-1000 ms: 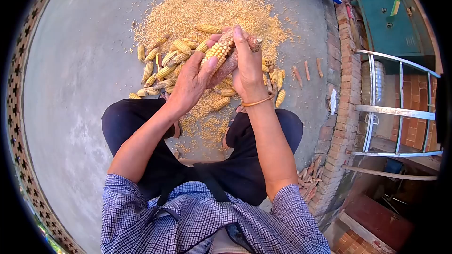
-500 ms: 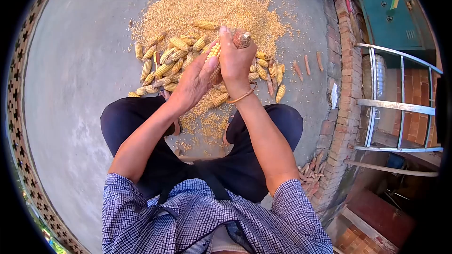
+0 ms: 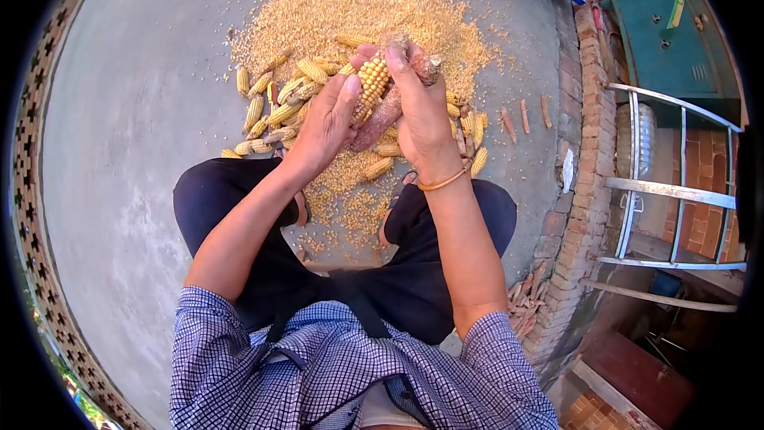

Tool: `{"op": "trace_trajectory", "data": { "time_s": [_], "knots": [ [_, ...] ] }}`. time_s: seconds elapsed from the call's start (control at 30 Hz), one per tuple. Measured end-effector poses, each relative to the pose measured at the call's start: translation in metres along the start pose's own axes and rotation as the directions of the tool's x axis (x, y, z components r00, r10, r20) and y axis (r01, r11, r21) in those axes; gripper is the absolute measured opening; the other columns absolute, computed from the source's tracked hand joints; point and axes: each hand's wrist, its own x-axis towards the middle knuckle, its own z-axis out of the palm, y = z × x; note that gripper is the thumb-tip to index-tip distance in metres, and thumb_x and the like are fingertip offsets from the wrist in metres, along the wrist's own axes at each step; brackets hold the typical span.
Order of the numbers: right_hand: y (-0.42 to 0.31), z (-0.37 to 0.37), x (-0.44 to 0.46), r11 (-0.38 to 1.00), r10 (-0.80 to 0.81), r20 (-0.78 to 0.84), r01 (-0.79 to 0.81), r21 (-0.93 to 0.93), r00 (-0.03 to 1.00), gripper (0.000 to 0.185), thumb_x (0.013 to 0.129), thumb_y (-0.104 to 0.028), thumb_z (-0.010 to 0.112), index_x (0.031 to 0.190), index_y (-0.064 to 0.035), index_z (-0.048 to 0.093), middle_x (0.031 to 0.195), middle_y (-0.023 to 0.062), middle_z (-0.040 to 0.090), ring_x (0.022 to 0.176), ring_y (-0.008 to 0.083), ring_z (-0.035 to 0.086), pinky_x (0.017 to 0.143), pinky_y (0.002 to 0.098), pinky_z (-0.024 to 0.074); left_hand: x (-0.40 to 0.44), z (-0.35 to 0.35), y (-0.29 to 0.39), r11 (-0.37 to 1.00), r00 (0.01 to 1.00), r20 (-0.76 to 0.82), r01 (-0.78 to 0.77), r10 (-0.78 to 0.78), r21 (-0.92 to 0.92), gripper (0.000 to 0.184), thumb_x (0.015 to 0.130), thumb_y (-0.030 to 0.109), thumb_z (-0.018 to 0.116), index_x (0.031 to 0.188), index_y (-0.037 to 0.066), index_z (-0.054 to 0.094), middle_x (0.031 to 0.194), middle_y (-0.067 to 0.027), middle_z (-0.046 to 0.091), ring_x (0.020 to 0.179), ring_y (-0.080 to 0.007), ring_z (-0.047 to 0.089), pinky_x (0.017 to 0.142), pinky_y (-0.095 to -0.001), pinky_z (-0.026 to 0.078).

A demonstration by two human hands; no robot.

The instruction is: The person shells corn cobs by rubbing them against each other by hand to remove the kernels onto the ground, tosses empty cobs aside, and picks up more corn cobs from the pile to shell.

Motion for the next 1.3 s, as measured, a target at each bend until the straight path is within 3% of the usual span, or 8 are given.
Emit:
{"op": "trace_trajectory", "data": {
  "time_s": [0.2,0.3,0.47,0.83,0.93,1.03,1.13,1.3],
  "knots": [
    [0.010,0.007,-0.001,0.989,-0.053,-0.243,0.018,-0.146,0.969,0.014,0.096,-0.015,0.064,0.092,-0.0016,0.061,0.077,0.0050,0.066,0.073,0.0118,0.064,0.068,0.0288,0.0510,-0.001,0.009,0.000,0.997,0.990,0.141,0.015,-0.026,0.080,0.067,0.103,0.055,0.033,0.152,0.008,0.031,0.137,-0.0112,0.050,0.091,-0.0107,0.053,0.060,-0.0217,0.046],
    [0.012,0.008,0.001,0.944,-0.177,-0.334,0.063,-0.324,0.926,0.015,0.095,-0.013,0.064,0.089,0.0003,0.060,0.072,0.0055,0.065,0.065,0.0119,0.063,0.060,0.0287,0.0494,-0.001,0.010,-0.003,0.989,0.993,0.114,-0.056,0.041,0.136,0.070,0.103,0.056,0.032,0.152,0.008,0.030,0.138,-0.0103,0.049,0.090,-0.0101,0.052,0.058,-0.0211,0.045],
    [0.023,0.001,0.013,0.865,-0.358,-0.315,0.184,-0.468,0.879,0.024,0.094,-0.016,0.065,0.077,-0.0018,0.058,0.066,0.0011,0.058,0.056,0.0093,0.051,0.053,0.0287,0.0411,-0.005,0.007,0.017,0.933,0.950,0.243,0.256,-0.195,-0.253,0.050,0.104,0.051,0.033,0.097,0.005,0.051,0.061,0.0002,0.045,0.043,-0.0050,0.030,0.041,-0.0209,0.028],
    [0.006,-0.002,0.010,1.000,-0.014,0.038,0.015,-0.022,0.999,0.022,0.097,-0.019,0.064,0.110,-0.0017,0.060,0.095,0.0032,0.066,0.091,0.0102,0.064,0.082,0.0260,0.0519,0.001,-0.012,0.013,0.783,0.957,0.257,0.261,-0.134,-0.564,0.055,0.106,0.047,0.032,0.141,0.006,0.045,0.067,-0.0012,0.046,0.047,-0.0066,0.032,0.043,-0.0214,0.029],
    [0.013,0.004,0.005,0.998,-0.066,0.065,0.066,0.004,0.996,0.023,0.094,-0.017,0.068,0.110,-0.0025,0.060,0.104,0.0029,0.063,0.094,0.0077,0.059,0.082,0.0251,0.0489,0.000,-0.013,0.013,0.969,0.984,0.115,0.153,-0.133,-0.192,0.059,0.106,0.046,0.030,0.149,0.006,0.037,0.075,-0.0052,0.051,0.054,-0.0068,0.041,0.048,-0.0228,0.034],
    [0.019,0.003,0.002,0.909,-0.193,-0.046,0.161,-0.385,0.980,0.024,0.093,-0.017,0.069,0.108,-0.0009,0.059,0.096,0.0017,0.063,0.084,0.0065,0.057,0.073,0.0248,0.0477,0.001,0.000,0.003,0.996,0.998,0.023,-0.065,0.064,0.059,0.060,0.106,0.045,0.030,0.147,0.001,0.038,0.076,-0.0052,0.054,0.060,-0.0071,0.047,0.055,-0.0250,0.040],
    [0.023,0.013,0.006,0.925,-0.269,-0.280,0.167,-0.341,0.922,0.020,0.093,-0.016,0.068,0.096,0.0011,0.059,0.081,-0.0003,0.061,0.071,0.0058,0.054,0.061,0.0248,0.0448,0.000,0.006,-0.001,0.985,0.990,0.036,-0.140,0.137,0.101,0.061,0.106,0.045,0.031,0.147,0.001,0.038,0.072,-0.0014,0.053,0.059,-0.0063,0.045,0.057,-0.0253,0.041],
    [0.019,0.002,0.008,0.864,-0.354,-0.225,0.226,-0.449,0.908,0.023,0.096,-0.020,0.066,0.083,-0.0016,0.061,0.072,-0.0014,0.060,0.068,0.0044,0.053,0.058,0.0259,0.0431,-0.006,0.009,0.009,0.986,0.991,0.110,0.090,-0.075,-0.137,0.057,0.106,0.047,0.032,0.150,0.011,0.036,0.080,0.0029,0.046,0.053,-0.0040,0.031,0.046,-0.0202,0.027]
  ]
}}
